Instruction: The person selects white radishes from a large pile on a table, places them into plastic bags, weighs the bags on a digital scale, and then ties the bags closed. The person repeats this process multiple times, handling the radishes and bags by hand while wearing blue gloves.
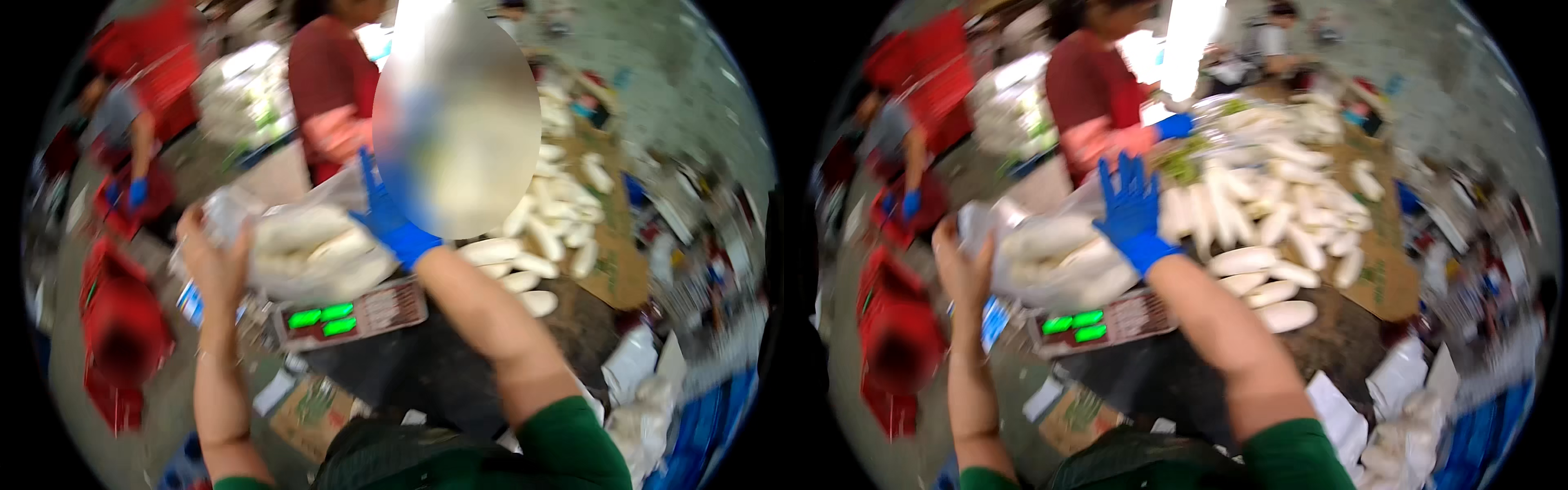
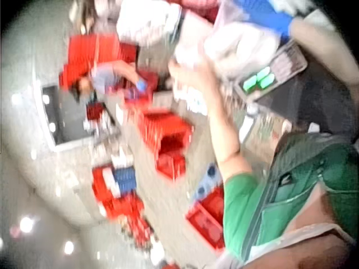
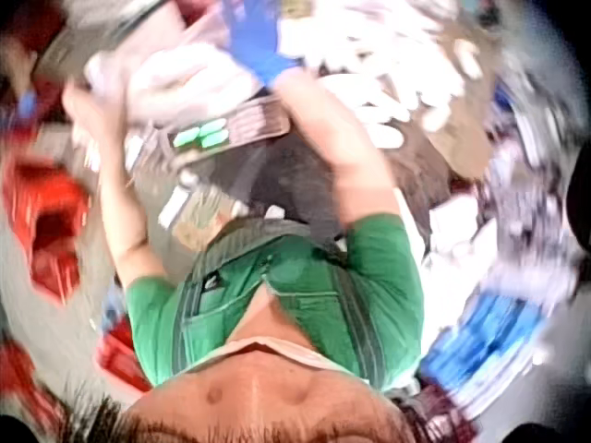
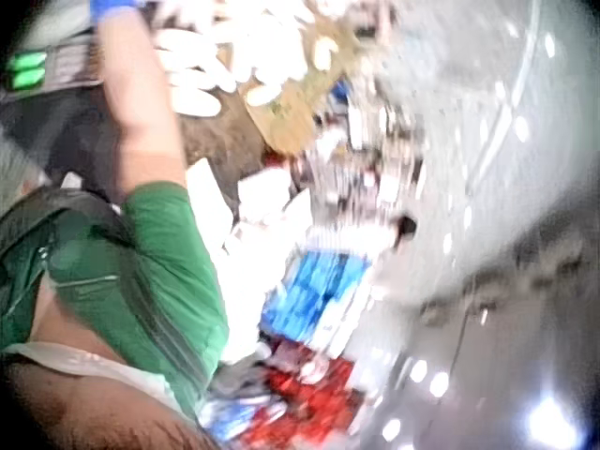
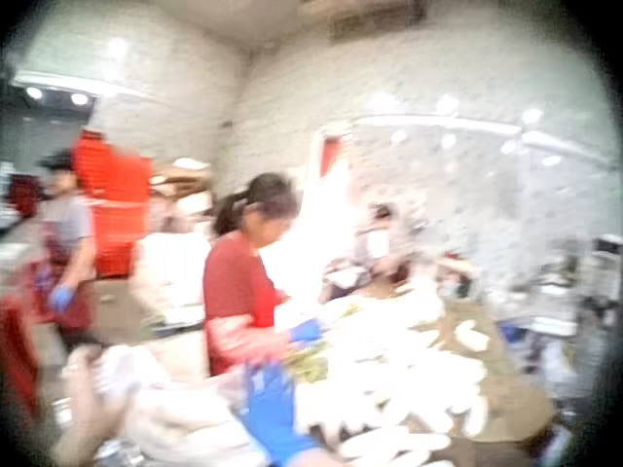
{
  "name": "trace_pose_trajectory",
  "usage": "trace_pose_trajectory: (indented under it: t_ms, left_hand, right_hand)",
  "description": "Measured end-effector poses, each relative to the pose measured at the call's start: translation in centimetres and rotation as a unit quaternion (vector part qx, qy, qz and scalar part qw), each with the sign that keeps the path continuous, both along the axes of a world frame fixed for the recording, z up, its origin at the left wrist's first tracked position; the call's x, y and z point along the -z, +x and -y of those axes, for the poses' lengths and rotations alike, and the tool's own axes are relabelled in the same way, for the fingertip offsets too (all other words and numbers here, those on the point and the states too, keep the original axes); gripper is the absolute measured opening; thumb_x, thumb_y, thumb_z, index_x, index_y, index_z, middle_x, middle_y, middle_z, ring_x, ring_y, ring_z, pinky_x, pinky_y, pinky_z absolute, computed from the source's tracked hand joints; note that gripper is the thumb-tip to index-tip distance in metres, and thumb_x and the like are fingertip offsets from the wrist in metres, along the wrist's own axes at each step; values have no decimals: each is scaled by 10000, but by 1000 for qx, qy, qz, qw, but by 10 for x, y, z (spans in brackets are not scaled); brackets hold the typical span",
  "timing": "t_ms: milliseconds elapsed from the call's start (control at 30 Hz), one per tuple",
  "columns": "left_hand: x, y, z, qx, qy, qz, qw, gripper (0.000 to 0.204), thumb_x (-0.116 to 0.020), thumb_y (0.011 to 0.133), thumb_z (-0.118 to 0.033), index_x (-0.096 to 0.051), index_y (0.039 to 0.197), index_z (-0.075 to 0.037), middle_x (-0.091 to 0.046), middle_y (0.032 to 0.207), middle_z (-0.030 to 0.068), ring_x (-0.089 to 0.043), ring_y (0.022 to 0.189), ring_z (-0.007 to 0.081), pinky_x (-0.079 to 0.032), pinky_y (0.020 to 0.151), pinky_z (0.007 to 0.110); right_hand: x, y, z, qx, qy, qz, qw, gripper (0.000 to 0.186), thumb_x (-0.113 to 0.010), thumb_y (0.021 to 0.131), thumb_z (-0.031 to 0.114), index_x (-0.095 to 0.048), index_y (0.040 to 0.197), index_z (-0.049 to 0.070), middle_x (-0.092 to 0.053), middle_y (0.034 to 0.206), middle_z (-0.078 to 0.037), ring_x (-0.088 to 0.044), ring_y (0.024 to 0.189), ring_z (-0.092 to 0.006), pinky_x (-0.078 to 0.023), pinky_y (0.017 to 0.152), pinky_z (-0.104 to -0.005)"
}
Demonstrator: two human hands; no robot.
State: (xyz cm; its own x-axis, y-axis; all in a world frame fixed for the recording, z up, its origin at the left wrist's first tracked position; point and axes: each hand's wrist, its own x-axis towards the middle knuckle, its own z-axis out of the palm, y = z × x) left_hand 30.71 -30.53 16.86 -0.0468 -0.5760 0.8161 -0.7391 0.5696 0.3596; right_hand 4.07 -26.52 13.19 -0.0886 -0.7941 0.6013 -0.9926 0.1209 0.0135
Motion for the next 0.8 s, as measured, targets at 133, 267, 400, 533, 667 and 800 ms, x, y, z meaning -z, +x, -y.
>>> trace_pose_trajectory:
  t_ms: [133,267,400,533,667,800]
  left_hand:
    - [20,75,27,109,372,-284,877,377,-604,820,-219,-553,1082,48,-613,907,103,-576,810,206,-456,736,316]
    - [-35,26,17,326,421,-423,733,366,-588,842,-246,-568,1054,51,-573,879,94,-532,794,191,-452,717,314]
    - [-110,-30,-8,384,391,-413,727,311,-587,838,-241,-580,953,48,-471,639,12,-430,541,133,-401,551,278]
    - [-129,-10,-20,448,326,-382,739,282,-545,858,-197,-569,965,63,-431,591,-16,-404,511,99,-338,470,219]
    - [-138,-3,-27,524,129,-262,800,250,-528,871,-148,-566,968,79,-484,630,-12,-424,536,85,-349,483,213]
    - [-121,-43,-69,604,402,-350,593,205,-534,872,-130,-569,985,38,-553,720,11,-468,584,84,-378,521,209]
  right_hand:
    - [114,-65,68,150,80,245,954,628,-468,776,127,-263,1362,31,-379,1298,-274,-492,1061,-394,-330,959,-524]
    - [34,-76,19,-45,21,369,928,405,-484,740,121,-550,1134,53,-540,1150,-196,-515,1062,-339,-398,918,-400]
    - [-37,-79,-40,-33,-40,416,908,327,-504,734,133,-587,1029,18,-583,1033,-201,-545,978,-344,-421,860,-402]
    - [-63,-91,-109,-123,-94,573,805,287,-531,724,110,-598,974,-12,-612,847,-110,-561,746,-151,-472,658,-282]
    - [-140,-50,-215,-180,-196,727,633,127,-554,807,160,-608,863,60,-586,755,-26,-557,629,-138,-473,542,-271]
    - [-98,-87,-273,-253,-166,831,466,178,-565,811,146,-587,976,82,-556,735,-22,-532,594,-101,-456,546,-226]
